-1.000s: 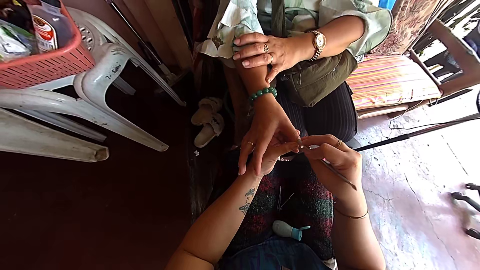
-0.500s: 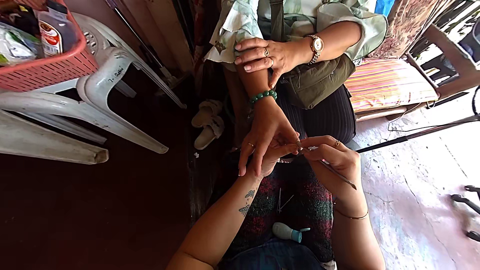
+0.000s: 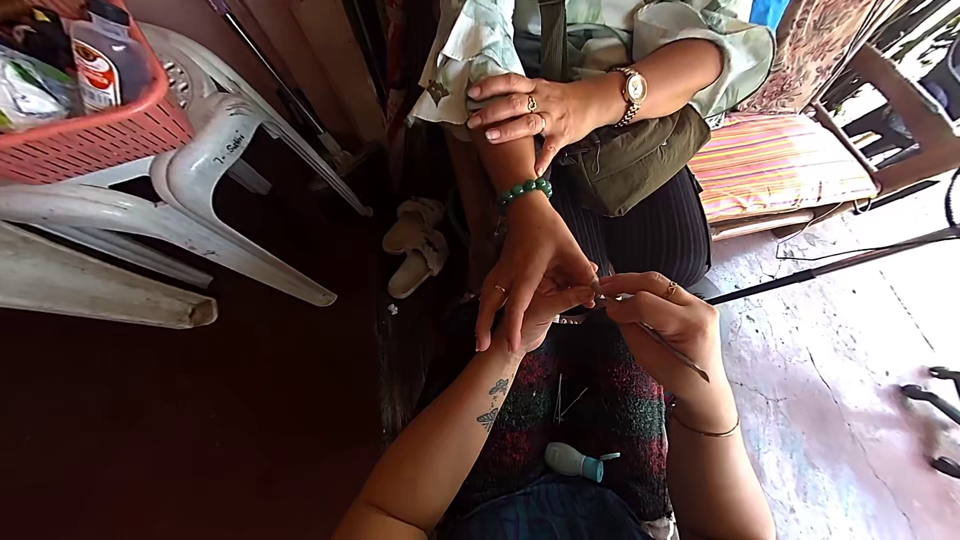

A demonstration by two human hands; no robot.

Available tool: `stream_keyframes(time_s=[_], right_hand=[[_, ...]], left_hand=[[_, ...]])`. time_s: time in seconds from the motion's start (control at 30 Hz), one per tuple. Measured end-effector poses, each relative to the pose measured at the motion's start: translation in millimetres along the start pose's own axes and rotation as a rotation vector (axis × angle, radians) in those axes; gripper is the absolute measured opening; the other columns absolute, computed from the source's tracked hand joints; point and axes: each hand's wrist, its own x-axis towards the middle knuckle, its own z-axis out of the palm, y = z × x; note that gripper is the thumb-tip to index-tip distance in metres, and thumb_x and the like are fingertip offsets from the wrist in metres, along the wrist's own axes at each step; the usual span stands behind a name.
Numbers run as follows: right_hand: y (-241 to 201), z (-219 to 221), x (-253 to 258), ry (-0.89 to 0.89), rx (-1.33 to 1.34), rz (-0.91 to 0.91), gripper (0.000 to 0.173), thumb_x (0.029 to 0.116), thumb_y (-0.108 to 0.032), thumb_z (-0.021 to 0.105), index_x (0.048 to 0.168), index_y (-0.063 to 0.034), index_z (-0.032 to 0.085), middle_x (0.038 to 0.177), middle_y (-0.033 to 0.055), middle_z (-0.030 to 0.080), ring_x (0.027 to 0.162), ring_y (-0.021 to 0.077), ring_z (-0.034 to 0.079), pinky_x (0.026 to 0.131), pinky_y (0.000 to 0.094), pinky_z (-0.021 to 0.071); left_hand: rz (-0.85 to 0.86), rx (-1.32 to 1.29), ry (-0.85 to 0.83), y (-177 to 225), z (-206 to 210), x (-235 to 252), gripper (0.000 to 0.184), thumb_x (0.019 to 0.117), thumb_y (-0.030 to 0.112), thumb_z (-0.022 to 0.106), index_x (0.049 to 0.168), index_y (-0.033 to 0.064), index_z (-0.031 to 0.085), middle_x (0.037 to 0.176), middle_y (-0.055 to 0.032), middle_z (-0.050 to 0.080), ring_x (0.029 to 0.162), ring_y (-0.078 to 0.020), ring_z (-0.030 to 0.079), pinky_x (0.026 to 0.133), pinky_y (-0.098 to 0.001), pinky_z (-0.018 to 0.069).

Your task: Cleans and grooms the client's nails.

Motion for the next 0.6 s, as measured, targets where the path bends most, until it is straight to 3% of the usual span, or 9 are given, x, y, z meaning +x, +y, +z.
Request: stream_keyframes(time_s=[0.2,0.6], right_hand=[[-0.6,1.3,4.0,0.026,-0.003,-0.002,0.018,0.0893,0.004,0.063,0.074,-0.0025,0.069,0.098,0.0094,0.074,0.096,0.0127,0.07,0.081,0.0256,0.0575],[-0.4,0.1,3.7,0.016,0.021,0.016,0.018,0.0878,0.005,0.063,0.073,-0.0028,0.069,0.098,0.0094,0.074,0.098,0.0137,0.071,0.084,0.0271,0.0586]], left_hand=[[0.009,0.005,-0.008,-1.3,-0.5,-0.8,0.021,0.088,0.003,0.076,0.108,0.0066,0.075,0.098,-0.0017,0.074,0.088,-0.0085,0.07,0.082,-0.0259,0.0588],[0.019,0.011,-0.01,-0.7,-1.5,-0.6,0.022,0.0882,0.002,0.075,0.109,0.0075,0.074,0.099,-0.0004,0.074,0.088,-0.008,0.07,0.083,-0.0256,0.0588]])
